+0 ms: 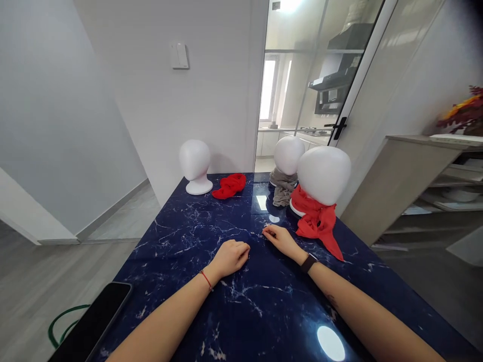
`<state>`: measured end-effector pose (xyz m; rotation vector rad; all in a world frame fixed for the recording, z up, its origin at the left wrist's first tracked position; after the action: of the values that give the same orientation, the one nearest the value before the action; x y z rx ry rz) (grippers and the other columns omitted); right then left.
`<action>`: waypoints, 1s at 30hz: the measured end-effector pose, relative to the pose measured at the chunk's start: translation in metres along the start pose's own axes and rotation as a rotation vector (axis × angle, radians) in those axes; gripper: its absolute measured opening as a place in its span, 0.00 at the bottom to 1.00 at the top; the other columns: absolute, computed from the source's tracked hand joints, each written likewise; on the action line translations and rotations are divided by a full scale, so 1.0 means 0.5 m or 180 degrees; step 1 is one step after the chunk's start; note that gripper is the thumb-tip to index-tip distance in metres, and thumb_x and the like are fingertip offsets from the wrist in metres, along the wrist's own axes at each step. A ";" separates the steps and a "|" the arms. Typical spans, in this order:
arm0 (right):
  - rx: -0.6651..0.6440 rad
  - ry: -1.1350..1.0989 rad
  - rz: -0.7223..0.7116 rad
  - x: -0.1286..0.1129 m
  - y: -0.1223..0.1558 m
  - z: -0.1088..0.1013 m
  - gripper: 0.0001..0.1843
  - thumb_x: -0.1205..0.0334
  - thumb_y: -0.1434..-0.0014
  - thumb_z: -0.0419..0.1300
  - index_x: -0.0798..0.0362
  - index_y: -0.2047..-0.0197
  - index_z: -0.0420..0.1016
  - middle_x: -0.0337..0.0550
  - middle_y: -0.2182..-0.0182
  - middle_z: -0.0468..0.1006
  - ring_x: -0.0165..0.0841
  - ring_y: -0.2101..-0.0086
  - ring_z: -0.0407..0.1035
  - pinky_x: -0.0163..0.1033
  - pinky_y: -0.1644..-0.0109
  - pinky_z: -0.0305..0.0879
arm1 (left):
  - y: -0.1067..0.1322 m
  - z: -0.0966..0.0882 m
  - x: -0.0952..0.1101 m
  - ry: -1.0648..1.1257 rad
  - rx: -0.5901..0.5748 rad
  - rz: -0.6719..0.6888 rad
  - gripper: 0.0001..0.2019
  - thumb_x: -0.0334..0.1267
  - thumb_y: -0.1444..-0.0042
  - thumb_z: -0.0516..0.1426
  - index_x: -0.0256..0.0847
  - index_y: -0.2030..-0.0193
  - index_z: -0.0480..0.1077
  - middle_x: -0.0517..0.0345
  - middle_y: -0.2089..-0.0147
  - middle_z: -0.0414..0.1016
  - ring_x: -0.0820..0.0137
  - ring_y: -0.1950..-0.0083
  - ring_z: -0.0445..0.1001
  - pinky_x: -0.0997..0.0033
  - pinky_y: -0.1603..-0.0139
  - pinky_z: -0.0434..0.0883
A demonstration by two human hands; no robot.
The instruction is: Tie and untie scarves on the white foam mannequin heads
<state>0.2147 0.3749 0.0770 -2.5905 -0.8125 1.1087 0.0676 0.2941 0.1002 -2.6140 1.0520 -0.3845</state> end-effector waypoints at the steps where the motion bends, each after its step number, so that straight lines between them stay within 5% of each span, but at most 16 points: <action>1: 0.0001 0.0008 -0.0007 0.000 0.000 0.000 0.10 0.60 0.40 0.51 0.52 0.66 0.72 0.42 0.70 0.75 0.31 0.70 0.68 0.35 0.65 0.62 | 0.000 0.001 -0.003 0.0006 0.0005 -0.0036 0.09 0.34 0.39 0.46 0.41 0.65 0.67 0.59 0.68 0.73 0.73 0.69 0.70 0.71 0.65 0.60; 10: 0.0071 -0.0090 0.0023 -0.002 0.001 -0.004 0.11 0.59 0.40 0.51 0.53 0.63 0.72 0.43 0.68 0.75 0.31 0.69 0.69 0.37 0.62 0.65 | 0.004 -0.009 -0.018 -0.0096 0.0137 -0.0258 0.10 0.34 0.39 0.47 0.41 0.65 0.68 0.59 0.68 0.74 0.72 0.69 0.70 0.71 0.64 0.61; 16: 0.0738 -0.0150 0.0117 -0.016 0.006 -0.048 0.14 0.57 0.38 0.48 0.52 0.57 0.70 0.46 0.62 0.74 0.33 0.65 0.69 0.39 0.61 0.66 | 0.008 -0.015 -0.032 0.0019 0.0259 -0.0415 0.11 0.35 0.38 0.46 0.42 0.63 0.69 0.59 0.68 0.74 0.72 0.69 0.70 0.71 0.64 0.62; 19: 0.1366 -0.0053 0.0143 -0.018 0.012 -0.100 0.14 0.56 0.38 0.47 0.53 0.57 0.69 0.48 0.61 0.73 0.35 0.62 0.68 0.40 0.59 0.66 | 0.006 -0.017 -0.030 0.0054 0.0227 -0.0422 0.11 0.35 0.39 0.47 0.42 0.63 0.70 0.59 0.69 0.74 0.72 0.69 0.70 0.72 0.64 0.62; 23: 0.2737 0.0558 0.0252 0.007 0.051 -0.230 0.14 0.54 0.39 0.49 0.54 0.56 0.66 0.51 0.59 0.70 0.38 0.56 0.65 0.46 0.49 0.62 | 0.004 -0.019 -0.029 0.0094 0.0167 -0.0477 0.11 0.35 0.39 0.46 0.42 0.64 0.70 0.60 0.70 0.74 0.72 0.70 0.70 0.72 0.65 0.62; 27: 0.4077 0.0861 0.0957 0.104 0.132 -0.351 0.19 0.54 0.41 0.51 0.58 0.52 0.63 0.55 0.55 0.66 0.40 0.53 0.62 0.50 0.46 0.58 | 0.003 -0.016 -0.028 0.0176 0.0142 -0.0437 0.11 0.35 0.38 0.46 0.42 0.64 0.69 0.60 0.70 0.74 0.71 0.69 0.70 0.71 0.65 0.62; 30: 0.4065 0.0366 0.1611 0.210 0.156 -0.374 0.26 0.50 0.45 0.54 0.58 0.48 0.61 0.54 0.51 0.65 0.38 0.55 0.64 0.48 0.45 0.57 | 0.003 -0.012 -0.026 0.0221 0.0125 -0.0395 0.11 0.35 0.38 0.46 0.42 0.64 0.69 0.60 0.71 0.74 0.71 0.70 0.70 0.71 0.65 0.61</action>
<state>0.4400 0.3740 0.1135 -1.6766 0.5252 1.0292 0.0556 0.3015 0.1034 -2.6559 0.8960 -0.5222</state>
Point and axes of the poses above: each hand's wrist, its own y-axis away from the middle knuckle, its own z-axis out of the palm, x = y × z, the point moved 8 cm from there along -y, towards the middle knuckle
